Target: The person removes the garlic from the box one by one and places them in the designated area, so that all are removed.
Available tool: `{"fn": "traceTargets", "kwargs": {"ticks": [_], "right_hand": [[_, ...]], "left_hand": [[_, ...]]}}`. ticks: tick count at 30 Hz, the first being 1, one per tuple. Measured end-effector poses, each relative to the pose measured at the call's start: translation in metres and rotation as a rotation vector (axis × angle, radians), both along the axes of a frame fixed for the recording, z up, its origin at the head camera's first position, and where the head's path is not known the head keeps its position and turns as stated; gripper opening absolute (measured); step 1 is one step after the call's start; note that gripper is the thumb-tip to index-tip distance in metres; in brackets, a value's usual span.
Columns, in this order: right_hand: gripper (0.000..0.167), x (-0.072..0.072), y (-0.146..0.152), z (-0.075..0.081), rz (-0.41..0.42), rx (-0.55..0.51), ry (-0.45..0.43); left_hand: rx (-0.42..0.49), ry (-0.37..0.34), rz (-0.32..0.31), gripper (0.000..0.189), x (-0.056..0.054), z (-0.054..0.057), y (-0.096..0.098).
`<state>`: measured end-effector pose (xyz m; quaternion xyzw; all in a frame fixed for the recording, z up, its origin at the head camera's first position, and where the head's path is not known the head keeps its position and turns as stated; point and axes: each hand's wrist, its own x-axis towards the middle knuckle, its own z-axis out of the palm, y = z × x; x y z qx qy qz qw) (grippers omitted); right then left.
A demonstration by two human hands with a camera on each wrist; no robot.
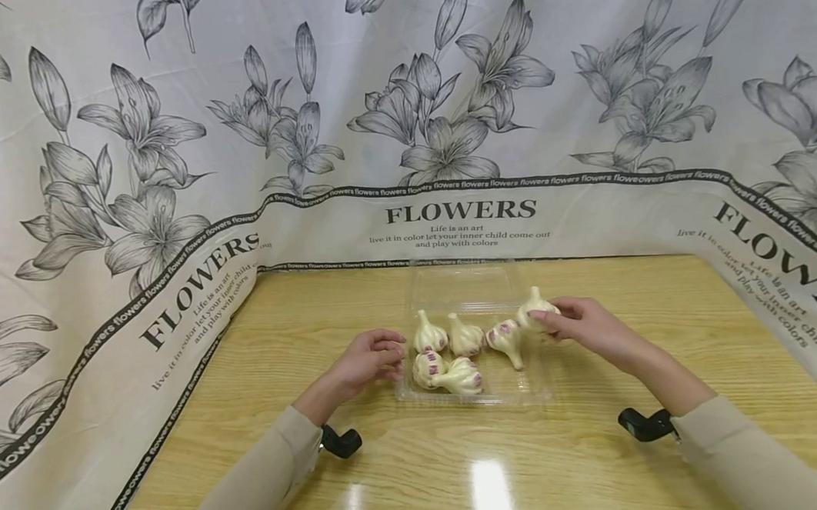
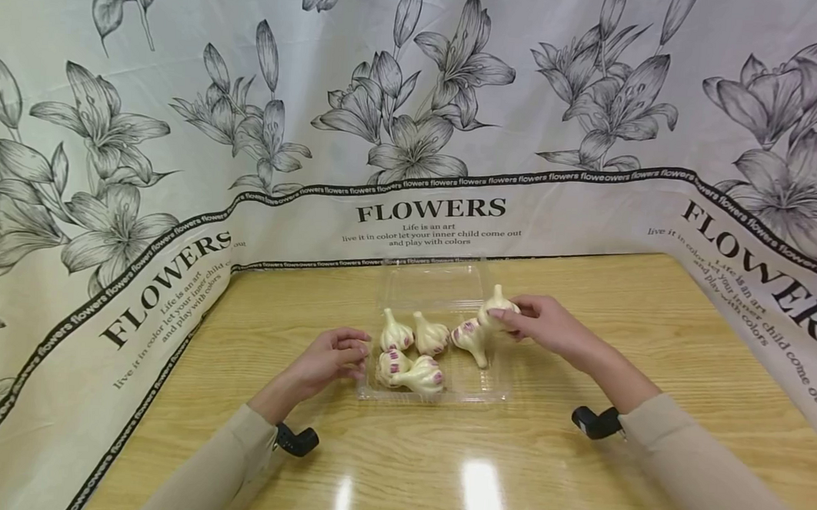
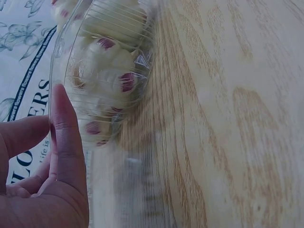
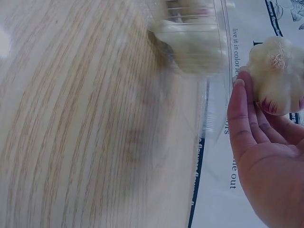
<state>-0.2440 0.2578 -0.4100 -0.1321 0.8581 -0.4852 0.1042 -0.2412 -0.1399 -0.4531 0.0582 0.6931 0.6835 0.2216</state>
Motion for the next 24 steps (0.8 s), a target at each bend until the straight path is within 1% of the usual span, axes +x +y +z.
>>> {"fn": "traceTargets", "kwargs": {"ticks": [7,12,14,19,24], "right_hand": [[0.046,-0.002,0.005,0.001,-0.01,-0.013,-0.018],[0.055,-0.003,0.01,0.001,-0.018,0.018,-0.002],[0.06,-0.004,0.012,0.0,-0.023,0.014,-0.002],[0.066,-0.008,0.017,-0.002,-0.04,-0.018,-0.02],[0.072,-0.011,0.023,-0.004,-0.06,-0.013,-0.035]], "left_hand": [[-0.002,0.0,-0.001,0.035,-0.001,-0.003,0.0],[-0.004,0.002,-0.002,0.036,-0.002,-0.003,-0.001],[-0.005,0.002,-0.002,0.036,-0.002,-0.003,-0.001],[-0.008,0.007,0.001,0.035,-0.003,-0.004,-0.001],[-0.013,0.016,0.0,0.035,-0.004,-0.005,-0.001]]}}
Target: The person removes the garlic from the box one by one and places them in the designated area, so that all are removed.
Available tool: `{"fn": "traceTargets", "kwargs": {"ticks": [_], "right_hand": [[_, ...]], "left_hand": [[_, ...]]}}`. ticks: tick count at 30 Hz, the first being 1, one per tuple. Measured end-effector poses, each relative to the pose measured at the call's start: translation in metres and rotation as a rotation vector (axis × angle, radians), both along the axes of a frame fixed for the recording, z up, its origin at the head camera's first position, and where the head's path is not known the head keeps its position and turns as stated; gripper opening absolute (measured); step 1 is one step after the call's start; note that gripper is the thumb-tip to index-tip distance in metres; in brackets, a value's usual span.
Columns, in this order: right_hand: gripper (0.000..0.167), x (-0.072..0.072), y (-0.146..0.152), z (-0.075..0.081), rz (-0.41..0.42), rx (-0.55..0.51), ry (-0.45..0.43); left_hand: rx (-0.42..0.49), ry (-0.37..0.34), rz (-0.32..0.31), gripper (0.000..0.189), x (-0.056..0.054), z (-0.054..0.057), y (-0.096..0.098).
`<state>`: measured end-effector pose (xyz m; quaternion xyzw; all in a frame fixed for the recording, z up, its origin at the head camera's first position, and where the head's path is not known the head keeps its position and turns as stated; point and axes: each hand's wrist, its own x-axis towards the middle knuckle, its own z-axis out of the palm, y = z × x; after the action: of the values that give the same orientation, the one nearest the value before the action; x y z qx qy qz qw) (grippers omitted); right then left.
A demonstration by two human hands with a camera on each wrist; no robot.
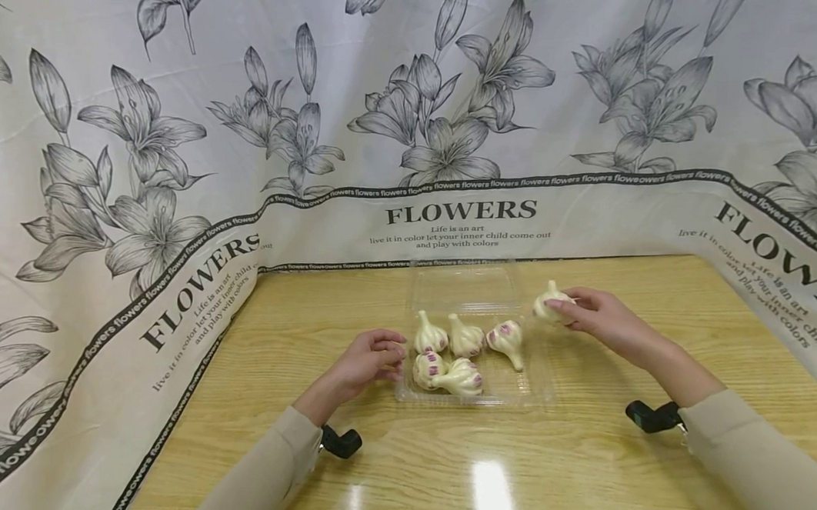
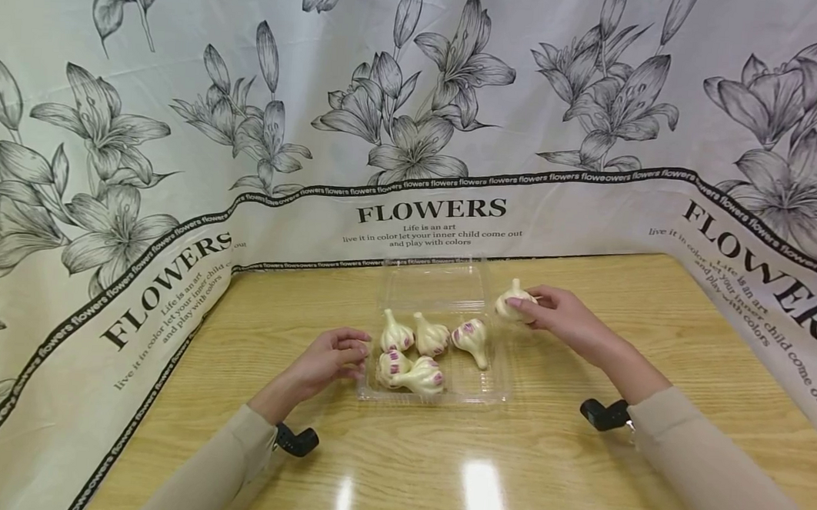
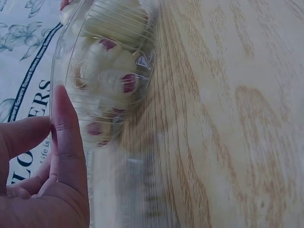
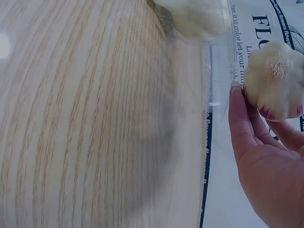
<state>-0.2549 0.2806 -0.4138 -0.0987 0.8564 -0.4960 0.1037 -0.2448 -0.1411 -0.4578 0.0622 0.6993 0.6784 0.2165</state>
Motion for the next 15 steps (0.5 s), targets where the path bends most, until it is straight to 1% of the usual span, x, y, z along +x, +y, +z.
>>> {"fn": "traceTargets", "kwargs": {"ticks": [6,15], "right_hand": [[0.078,-0.006,0.007,-0.003,-0.026,-0.015,-0.027],[0.085,-0.012,0.017,-0.011,-0.042,-0.105,-0.088]], "left_hand": [[-0.001,0.003,0.0,0.035,0.0,0.0,-0.001],[0.0,-0.005,-0.002,0.037,0.0,0.002,0.0]]}}
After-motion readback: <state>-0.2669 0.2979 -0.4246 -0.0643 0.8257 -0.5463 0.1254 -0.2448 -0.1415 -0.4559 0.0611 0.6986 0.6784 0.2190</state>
